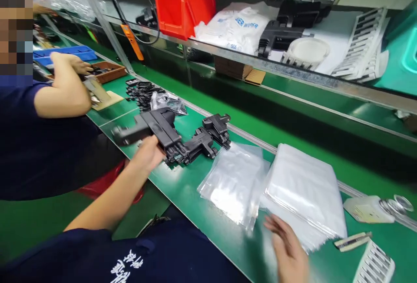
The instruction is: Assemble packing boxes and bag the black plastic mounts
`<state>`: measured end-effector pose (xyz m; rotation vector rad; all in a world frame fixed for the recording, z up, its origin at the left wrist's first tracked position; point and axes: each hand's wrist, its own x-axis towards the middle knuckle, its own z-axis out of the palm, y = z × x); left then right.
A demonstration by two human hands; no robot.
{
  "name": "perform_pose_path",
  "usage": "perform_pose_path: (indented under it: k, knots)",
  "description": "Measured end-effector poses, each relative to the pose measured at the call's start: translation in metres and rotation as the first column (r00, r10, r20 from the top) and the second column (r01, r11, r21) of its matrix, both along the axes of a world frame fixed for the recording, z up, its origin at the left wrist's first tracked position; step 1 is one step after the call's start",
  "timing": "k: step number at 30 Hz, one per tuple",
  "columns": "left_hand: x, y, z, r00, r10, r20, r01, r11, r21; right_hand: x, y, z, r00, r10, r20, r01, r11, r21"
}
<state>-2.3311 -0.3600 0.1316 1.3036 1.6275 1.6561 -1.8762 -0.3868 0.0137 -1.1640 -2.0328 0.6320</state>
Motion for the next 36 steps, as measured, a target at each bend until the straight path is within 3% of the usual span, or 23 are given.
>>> perform_pose_path:
  k: [1,3,4,6,8,10,12,14,15,17,19,22,24,25,26,28,30,31,33,34,36]
  knots:
    - [0.030,0.001,-0.015,0.993,-0.095,0.069,0.097,0.995,-0.021,-0.032,-0.005,0.016,0.991,-0.060,-0.116,0.060,0.998,0.002]
    - [0.091,0.001,-0.042,0.951,-0.268,0.154,0.281,0.957,-0.074,-0.086,-0.007,0.042,0.982,0.003,-0.189,0.002,1.000,0.026]
    - [0.117,-0.001,-0.053,0.919,-0.346,0.190,0.368,0.925,-0.095,-0.103,-0.006,0.051,0.979,0.035,-0.200,-0.028,0.999,0.037]
    - [0.153,-0.007,-0.068,0.829,-0.498,0.254,0.538,0.834,-0.121,-0.117,-0.002,0.057,0.980,-0.025,-0.196,0.029,0.999,0.015]
    - [0.165,-0.011,-0.071,0.710,-0.614,0.345,0.685,0.716,-0.134,-0.106,-0.001,0.054,0.976,-0.111,-0.189,0.110,0.994,-0.015]
    - [0.159,-0.009,-0.066,0.576,-0.648,0.498,0.790,0.598,-0.134,-0.084,-0.006,0.047,0.972,-0.134,-0.195,0.133,0.991,-0.017]
    - [0.147,-0.003,-0.057,0.431,-0.612,0.663,0.871,0.475,-0.127,-0.062,-0.013,0.044,0.980,-0.065,-0.188,0.070,0.997,0.021]
    - [0.142,0.003,-0.049,0.377,-0.577,0.724,0.904,0.401,-0.152,-0.048,-0.016,0.042,0.988,0.032,-0.154,-0.022,0.997,0.069]
    - [0.142,0.005,-0.048,0.416,-0.579,0.702,0.893,0.405,-0.195,-0.045,-0.016,0.042,0.988,0.068,-0.139,-0.057,0.995,0.081]
    - [0.149,0.008,-0.048,0.576,-0.579,0.577,0.809,0.506,-0.300,-0.043,-0.013,0.039,0.984,0.056,-0.169,-0.048,0.998,0.050]
    - [0.156,0.007,-0.051,0.703,-0.569,0.426,0.708,0.616,-0.346,-0.045,-0.009,0.033,0.952,-0.090,-0.292,0.062,0.993,-0.103]
    - [0.158,0.003,-0.055,0.754,-0.612,0.237,0.656,0.684,-0.321,-0.049,-0.003,0.020,0.850,-0.305,-0.430,0.071,0.874,-0.480]
    - [0.154,0.000,-0.055,0.751,-0.652,0.101,0.646,0.697,-0.311,-0.052,-0.001,0.014,0.801,-0.348,-0.487,-0.031,0.788,-0.615]
    - [0.153,-0.002,-0.054,0.751,-0.658,0.044,0.636,0.705,-0.314,-0.053,0.000,0.012,0.782,-0.354,-0.514,-0.062,0.775,-0.629]
    - [0.152,-0.003,-0.053,0.757,-0.654,0.006,0.621,0.716,-0.319,-0.054,0.000,0.013,0.769,-0.354,-0.532,-0.060,0.788,-0.612]
    - [0.154,-0.003,-0.052,0.783,-0.621,0.023,0.594,0.737,-0.322,-0.055,-0.001,0.017,0.804,-0.315,-0.504,0.034,0.871,-0.491]
    - [0.158,-0.001,-0.052,0.809,-0.557,0.188,0.586,0.742,-0.325,-0.052,-0.003,0.023,0.892,-0.215,-0.398,0.135,0.967,-0.218]
    - [0.161,0.000,-0.052,0.799,-0.520,0.302,0.599,0.728,-0.334,-0.049,-0.003,0.027,0.931,-0.158,-0.330,0.149,0.988,-0.051]
    - [0.164,0.003,-0.054,0.735,-0.455,0.503,0.654,0.674,-0.345,-0.044,-0.004,0.031,0.976,-0.058,-0.211,0.105,0.971,0.216]
    - [0.164,0.004,-0.055,0.696,-0.448,0.562,0.686,0.647,-0.334,-0.041,-0.005,0.032,0.984,-0.030,-0.178,0.079,0.958,0.277]
    - [0.160,0.005,-0.054,0.653,-0.499,0.570,0.726,0.627,-0.283,-0.038,-0.006,0.029,0.983,-0.054,-0.177,0.096,0.966,0.239]
